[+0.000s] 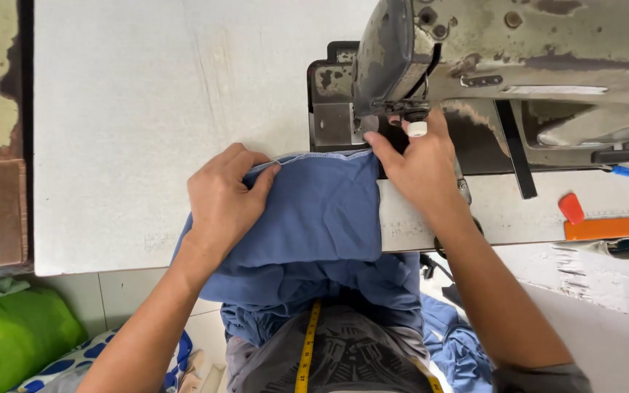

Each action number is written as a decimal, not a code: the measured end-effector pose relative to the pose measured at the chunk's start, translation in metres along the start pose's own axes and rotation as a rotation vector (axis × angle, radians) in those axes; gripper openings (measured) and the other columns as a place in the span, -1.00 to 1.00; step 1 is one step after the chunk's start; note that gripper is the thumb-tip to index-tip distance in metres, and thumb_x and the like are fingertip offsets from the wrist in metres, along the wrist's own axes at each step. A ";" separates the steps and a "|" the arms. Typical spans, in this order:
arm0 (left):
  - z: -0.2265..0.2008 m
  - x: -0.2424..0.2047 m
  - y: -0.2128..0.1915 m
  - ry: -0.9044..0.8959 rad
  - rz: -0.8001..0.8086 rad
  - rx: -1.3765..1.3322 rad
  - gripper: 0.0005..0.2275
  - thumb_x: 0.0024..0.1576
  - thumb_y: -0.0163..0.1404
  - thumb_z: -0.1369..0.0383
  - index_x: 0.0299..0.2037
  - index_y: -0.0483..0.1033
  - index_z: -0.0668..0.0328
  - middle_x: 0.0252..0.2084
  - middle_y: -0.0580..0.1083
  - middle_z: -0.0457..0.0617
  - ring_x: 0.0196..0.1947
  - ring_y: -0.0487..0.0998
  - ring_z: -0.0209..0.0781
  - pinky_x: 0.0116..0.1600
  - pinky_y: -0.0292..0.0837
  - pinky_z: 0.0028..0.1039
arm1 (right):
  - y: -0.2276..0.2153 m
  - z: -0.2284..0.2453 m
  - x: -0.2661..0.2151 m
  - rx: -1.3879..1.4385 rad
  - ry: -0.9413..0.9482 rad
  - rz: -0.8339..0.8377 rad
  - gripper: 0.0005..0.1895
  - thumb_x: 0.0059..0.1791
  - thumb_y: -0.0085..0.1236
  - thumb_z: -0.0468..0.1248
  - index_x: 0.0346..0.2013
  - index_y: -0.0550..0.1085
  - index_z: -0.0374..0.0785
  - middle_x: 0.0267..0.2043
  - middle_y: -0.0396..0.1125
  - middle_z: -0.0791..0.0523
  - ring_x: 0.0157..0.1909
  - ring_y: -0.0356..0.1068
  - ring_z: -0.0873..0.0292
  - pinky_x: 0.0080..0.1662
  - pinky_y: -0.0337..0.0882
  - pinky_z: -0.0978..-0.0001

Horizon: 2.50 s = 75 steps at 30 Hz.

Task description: Overlocking the edges of a blue garment and trimming excess fabric with scissors

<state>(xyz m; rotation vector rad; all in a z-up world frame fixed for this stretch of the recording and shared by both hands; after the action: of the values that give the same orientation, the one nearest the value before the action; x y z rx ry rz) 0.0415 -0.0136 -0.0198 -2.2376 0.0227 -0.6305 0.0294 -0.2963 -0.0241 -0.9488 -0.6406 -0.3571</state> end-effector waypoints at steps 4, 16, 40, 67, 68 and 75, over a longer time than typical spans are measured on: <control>0.002 0.002 0.001 0.030 -0.016 0.019 -0.92 0.06 0.33 0.42 -0.35 0.67 0.12 -0.51 0.50 -0.10 -0.48 0.57 -0.08 -0.42 0.43 -0.46 | 0.014 0.000 0.009 0.125 -0.005 0.045 -0.93 -0.04 0.42 -0.45 -0.31 0.64 -0.31 -0.49 0.33 0.02 -0.42 0.42 -0.09 -0.33 0.45 0.24; 0.001 0.013 0.009 0.234 0.012 0.076 -0.87 0.06 0.26 0.52 -0.22 0.64 0.21 -0.39 0.48 -0.04 -0.35 0.56 -0.01 -0.27 0.44 -0.32 | 0.016 -0.078 -0.016 -0.318 -0.255 0.052 -0.88 0.04 0.31 -0.34 -0.38 0.65 -0.30 -0.58 0.31 0.01 -0.40 0.37 -0.01 -0.23 0.32 0.24; -0.018 0.045 0.056 0.416 0.165 -0.026 -0.93 0.25 0.10 0.40 -0.25 0.59 0.20 -0.29 0.38 -0.06 -0.20 0.40 -0.10 -0.01 0.30 -0.35 | -0.026 0.035 -0.038 -0.351 -0.110 0.464 -0.39 0.07 -0.01 0.04 0.29 0.43 -0.28 0.39 0.25 0.03 0.23 0.17 -0.07 0.17 0.12 0.03; -0.022 0.079 0.064 0.722 0.170 -0.024 -0.72 0.15 0.22 0.07 -0.19 0.63 0.10 -0.16 0.37 -0.03 -0.13 0.37 -0.07 0.19 0.23 -0.20 | 0.053 -0.200 -0.037 -0.590 -0.089 0.931 -0.63 -0.10 0.04 -0.14 -0.66 0.56 -0.34 -0.63 0.40 -0.07 -0.45 0.43 -0.14 -0.28 0.39 0.07; -0.021 0.082 0.065 0.723 0.167 -0.023 -0.72 0.15 0.22 0.07 -0.19 0.63 0.10 -0.16 0.37 -0.03 -0.13 0.37 -0.07 0.19 0.23 -0.20 | 0.054 -0.183 -0.018 -0.592 -0.091 0.928 -0.63 -0.10 0.04 -0.14 -0.66 0.56 -0.34 -0.63 0.40 -0.07 -0.45 0.43 -0.14 -0.28 0.39 0.07; -0.018 0.084 0.065 0.788 0.241 0.094 -0.52 0.24 0.09 -0.14 -0.08 0.66 0.16 -0.07 0.39 0.07 -0.11 0.36 0.02 0.14 0.30 -0.09 | 0.048 -0.103 0.007 -0.538 0.404 0.922 -0.51 0.07 -0.08 0.08 -0.69 0.27 -0.03 -0.69 0.26 0.21 -0.56 0.32 0.05 -0.42 0.30 0.30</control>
<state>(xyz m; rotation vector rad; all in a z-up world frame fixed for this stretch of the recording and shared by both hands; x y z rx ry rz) 0.1191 -0.0886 -0.0194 -1.7320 0.6297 -1.2973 0.0973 -0.3569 -0.0932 -1.5196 0.3137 0.1256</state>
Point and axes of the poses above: each hand's wrist, its own x-axis towards the middle knuckle, its own y-axis out of the palm, z = x × y, the point moved 2 cm from there along x, towards the middle knuckle
